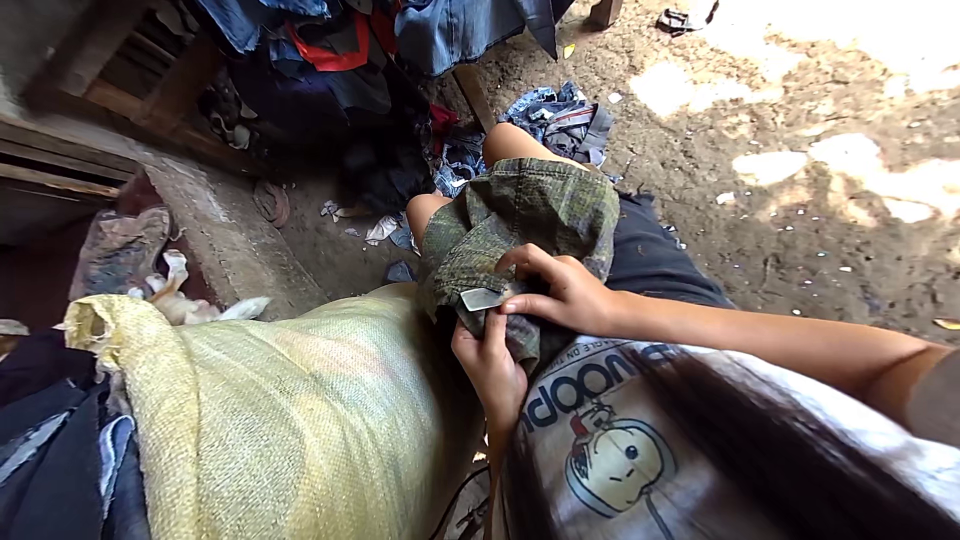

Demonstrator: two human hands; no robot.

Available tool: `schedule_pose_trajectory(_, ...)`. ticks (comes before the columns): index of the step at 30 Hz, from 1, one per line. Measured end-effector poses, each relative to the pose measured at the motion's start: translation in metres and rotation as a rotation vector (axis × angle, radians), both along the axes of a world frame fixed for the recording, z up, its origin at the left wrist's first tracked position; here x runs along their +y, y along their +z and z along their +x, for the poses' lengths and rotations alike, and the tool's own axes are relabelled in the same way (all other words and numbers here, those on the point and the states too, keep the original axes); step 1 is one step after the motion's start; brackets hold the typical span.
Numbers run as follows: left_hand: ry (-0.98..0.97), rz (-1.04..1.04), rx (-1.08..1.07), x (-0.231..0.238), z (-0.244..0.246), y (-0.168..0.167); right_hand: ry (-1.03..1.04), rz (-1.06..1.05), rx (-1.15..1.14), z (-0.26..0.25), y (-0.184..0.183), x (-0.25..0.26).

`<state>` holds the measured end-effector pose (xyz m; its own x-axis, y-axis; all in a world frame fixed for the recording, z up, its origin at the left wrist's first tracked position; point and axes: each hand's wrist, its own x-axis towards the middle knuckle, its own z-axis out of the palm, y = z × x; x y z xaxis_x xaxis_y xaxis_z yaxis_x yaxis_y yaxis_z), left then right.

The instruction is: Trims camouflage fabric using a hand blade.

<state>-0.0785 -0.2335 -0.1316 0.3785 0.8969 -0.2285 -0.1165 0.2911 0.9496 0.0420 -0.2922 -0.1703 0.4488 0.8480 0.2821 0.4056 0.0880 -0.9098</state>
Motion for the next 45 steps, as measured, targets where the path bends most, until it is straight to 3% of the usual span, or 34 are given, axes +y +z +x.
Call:
schedule_pose_trajectory(5, -0.047, 0.050, 0.025, 0.002, 0.001, -0.005, 0.042, -0.025, 0.117, -0.001, 0.004, 0.009)
schedule_pose_trajectory(11, -0.081, 0.039, 0.030, 0.014, -0.002, -0.007, 0.234, -0.032, 0.619, 0.011, 0.012, 0.014)
schedule_pose_trajectory(16, -0.095, 0.045, 0.066, 0.016, -0.002, -0.009, 0.349, -0.096, 0.890, 0.019, 0.014, 0.017)
schedule_pose_trajectory(19, -0.140, 0.100, 0.110, 0.019, -0.004, -0.008, 0.347, -0.094, 0.880, 0.019, 0.014, 0.016)
schedule_pose_trajectory(28, -0.184, 0.338, 0.262, 0.031, -0.003, -0.009, 0.310, -0.026, 0.568, 0.018, 0.011, 0.014)
schedule_pose_trajectory(34, -0.184, 0.260, 0.215, 0.029, -0.003, -0.006, 0.408, -0.136, 0.915, 0.025, 0.015, 0.013)
schedule_pose_trajectory(40, -0.215, 0.233, 0.210, 0.030, -0.005, -0.004, 0.442, -0.209, 1.007, 0.029, 0.017, 0.013)
schedule_pose_trajectory(43, -0.210, 0.232, 0.221, 0.030, -0.005, -0.005, 0.416, -0.143, 0.892, 0.027, 0.014, 0.014)
schedule_pose_trajectory(45, -0.181, 0.264, 0.229, 0.029, -0.004, -0.008, 0.373, -0.066, 0.656, 0.026, 0.011, 0.014)
